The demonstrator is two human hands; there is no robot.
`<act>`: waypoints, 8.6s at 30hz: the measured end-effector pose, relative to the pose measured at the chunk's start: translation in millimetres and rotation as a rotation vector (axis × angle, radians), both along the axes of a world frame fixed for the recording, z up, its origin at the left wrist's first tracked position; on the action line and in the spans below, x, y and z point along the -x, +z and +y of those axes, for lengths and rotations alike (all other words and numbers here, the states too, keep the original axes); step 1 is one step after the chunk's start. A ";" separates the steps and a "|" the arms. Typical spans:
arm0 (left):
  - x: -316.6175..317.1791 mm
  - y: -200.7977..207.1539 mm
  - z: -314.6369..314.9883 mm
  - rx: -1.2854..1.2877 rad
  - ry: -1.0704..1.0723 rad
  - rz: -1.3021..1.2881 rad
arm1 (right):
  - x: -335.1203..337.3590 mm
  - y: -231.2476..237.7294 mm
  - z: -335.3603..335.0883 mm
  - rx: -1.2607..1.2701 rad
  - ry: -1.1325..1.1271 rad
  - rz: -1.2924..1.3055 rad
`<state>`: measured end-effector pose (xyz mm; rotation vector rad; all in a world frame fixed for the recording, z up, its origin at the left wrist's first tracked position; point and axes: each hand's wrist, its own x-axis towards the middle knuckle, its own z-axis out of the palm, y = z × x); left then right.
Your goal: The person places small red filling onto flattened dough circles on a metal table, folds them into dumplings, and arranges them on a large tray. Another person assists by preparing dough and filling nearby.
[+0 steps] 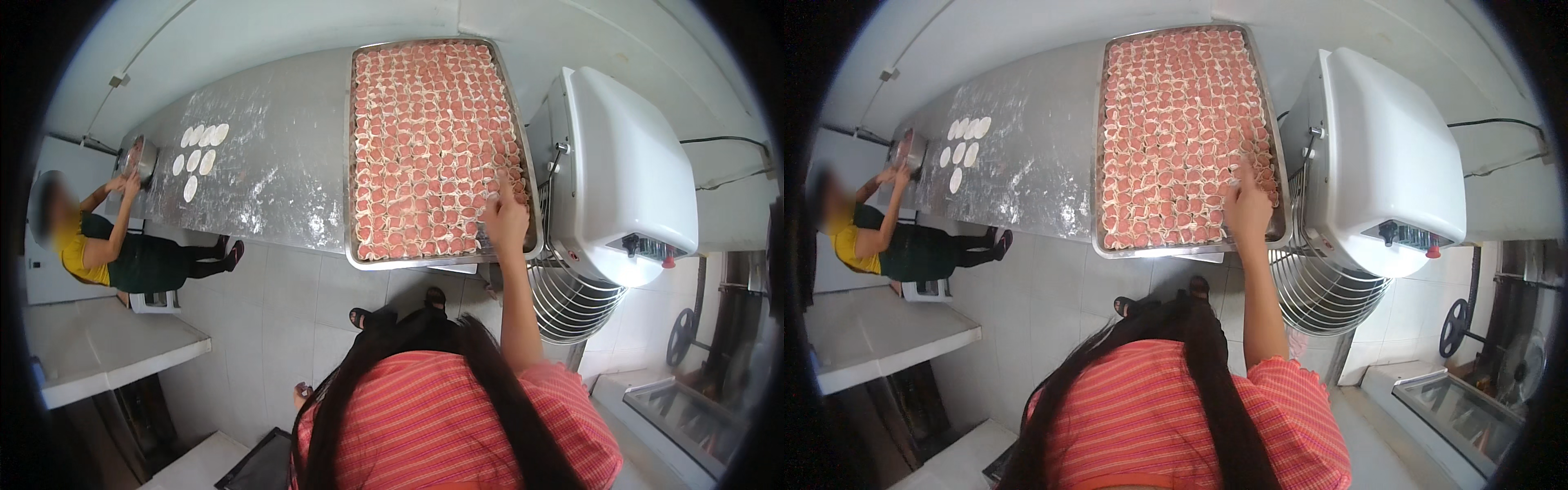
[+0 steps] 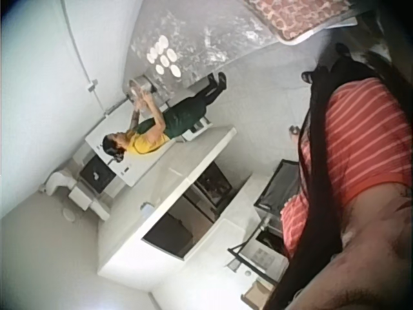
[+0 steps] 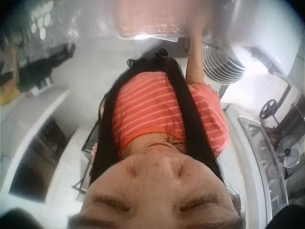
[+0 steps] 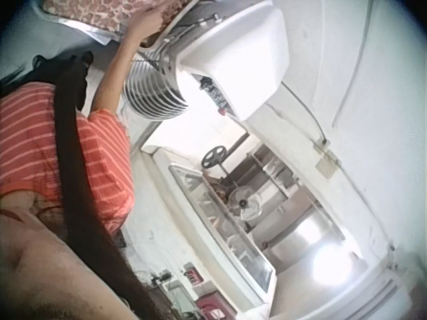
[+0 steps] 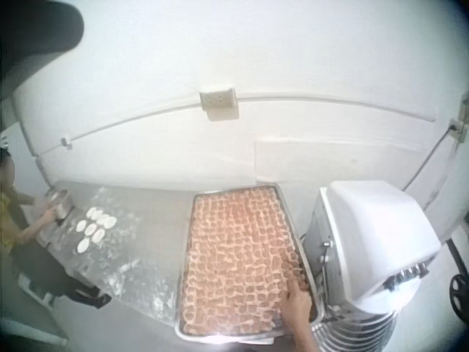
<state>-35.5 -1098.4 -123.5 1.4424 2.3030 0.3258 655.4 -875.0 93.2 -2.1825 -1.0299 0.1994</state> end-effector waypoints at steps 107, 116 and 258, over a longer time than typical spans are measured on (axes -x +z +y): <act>-6.5 153.9 900.7 0.099 -0.182 -2.038 | 501.0 -7.3 388.9 -0.304 -0.024 1.019; -103.0 165.1 685.5 0.529 -0.468 -1.486 | 476.5 -54.4 356.4 -0.392 -0.387 1.286; -166.4 193.3 489.9 0.646 -0.254 -1.405 | 33.0 -19.8 -10.1 0.301 -0.440 0.243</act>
